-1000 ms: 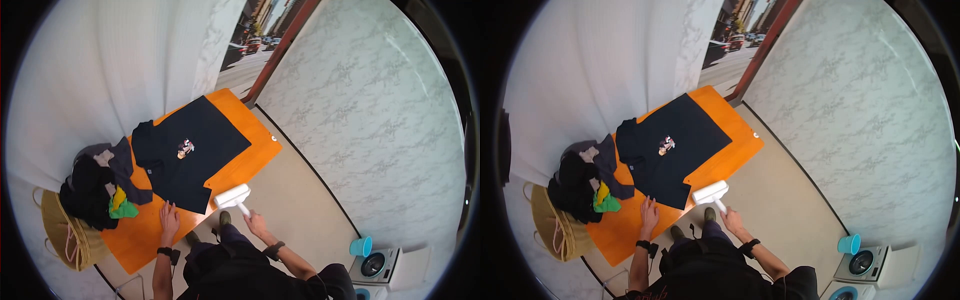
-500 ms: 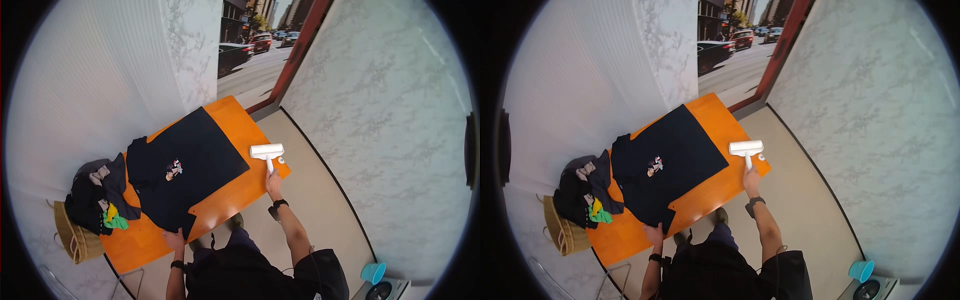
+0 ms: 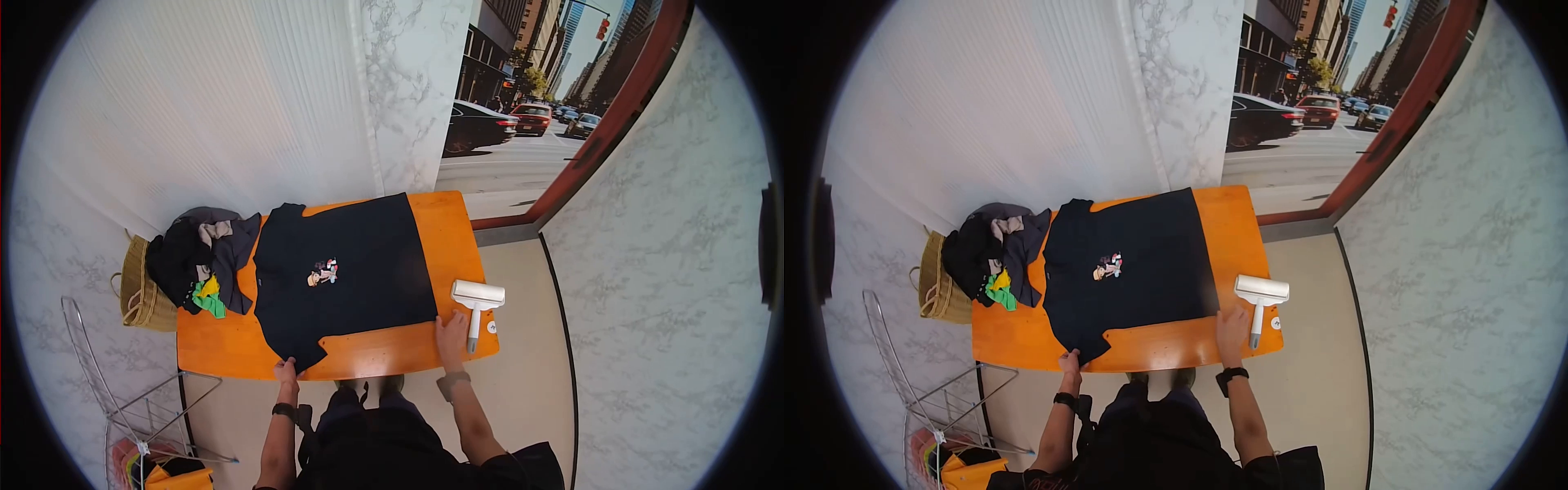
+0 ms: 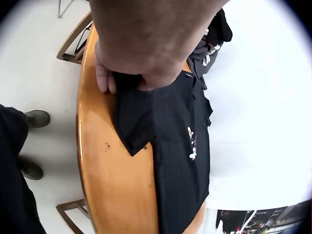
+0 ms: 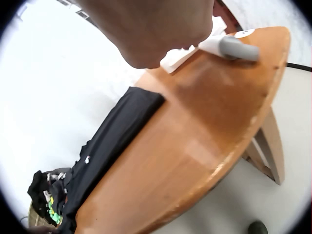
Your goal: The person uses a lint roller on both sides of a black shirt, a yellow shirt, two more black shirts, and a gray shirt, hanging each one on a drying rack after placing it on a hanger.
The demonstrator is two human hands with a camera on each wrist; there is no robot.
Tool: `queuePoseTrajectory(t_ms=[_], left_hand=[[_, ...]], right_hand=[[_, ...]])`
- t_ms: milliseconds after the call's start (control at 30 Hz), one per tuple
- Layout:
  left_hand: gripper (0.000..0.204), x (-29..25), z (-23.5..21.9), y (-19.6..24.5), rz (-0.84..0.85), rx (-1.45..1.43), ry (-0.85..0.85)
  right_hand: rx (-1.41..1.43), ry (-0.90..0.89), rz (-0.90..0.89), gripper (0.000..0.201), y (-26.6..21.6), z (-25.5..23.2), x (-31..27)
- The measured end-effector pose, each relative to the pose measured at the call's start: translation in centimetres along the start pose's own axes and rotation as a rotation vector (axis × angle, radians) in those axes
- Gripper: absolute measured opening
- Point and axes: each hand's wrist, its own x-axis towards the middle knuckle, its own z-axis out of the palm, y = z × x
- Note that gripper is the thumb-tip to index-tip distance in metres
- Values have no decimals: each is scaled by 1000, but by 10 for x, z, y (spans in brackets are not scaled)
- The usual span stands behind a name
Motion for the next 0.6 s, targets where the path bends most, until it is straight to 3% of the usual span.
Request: queuePoseTrajectory(t_ms=[33,67,100,167,233,300,333,400,433,500,600], left_hand=[[19,-19,-5,24,-146,-130,-70],[20,-32,-8,37,-293,-262,-140],[20,-32,-10,35,-292,-270,-131],[23,-32,-16,40,-374,-394,-260],[24,-33,-24,43,-367,-445,-268],[25,-42,-30,52,-364,-497,-279],[22,-46,-34,59,-323,-503,-238],[19,-65,-47,85,-291,-521,-184],[14,-75,-57,100,-225,-561,-227],[12,-98,-79,137,-163,-608,-254],[17,-127,-122,201,125,-752,-229]], right_hand=[[7,-2,-6,54,-10,7,2],[-29,-78,152,57,-20,16,6],[-65,-155,308,60,-25,20,10],[-29,-179,293,55,-31,22,17],[8,-199,273,51,-33,23,26],[57,-481,369,46,-26,20,36],[54,-485,353,46,-17,27,38],[534,-578,388,40,23,70,39],[530,-589,374,40,19,56,44],[813,-709,540,32,-11,-7,54],[1008,-668,553,25,-58,-93,61]])
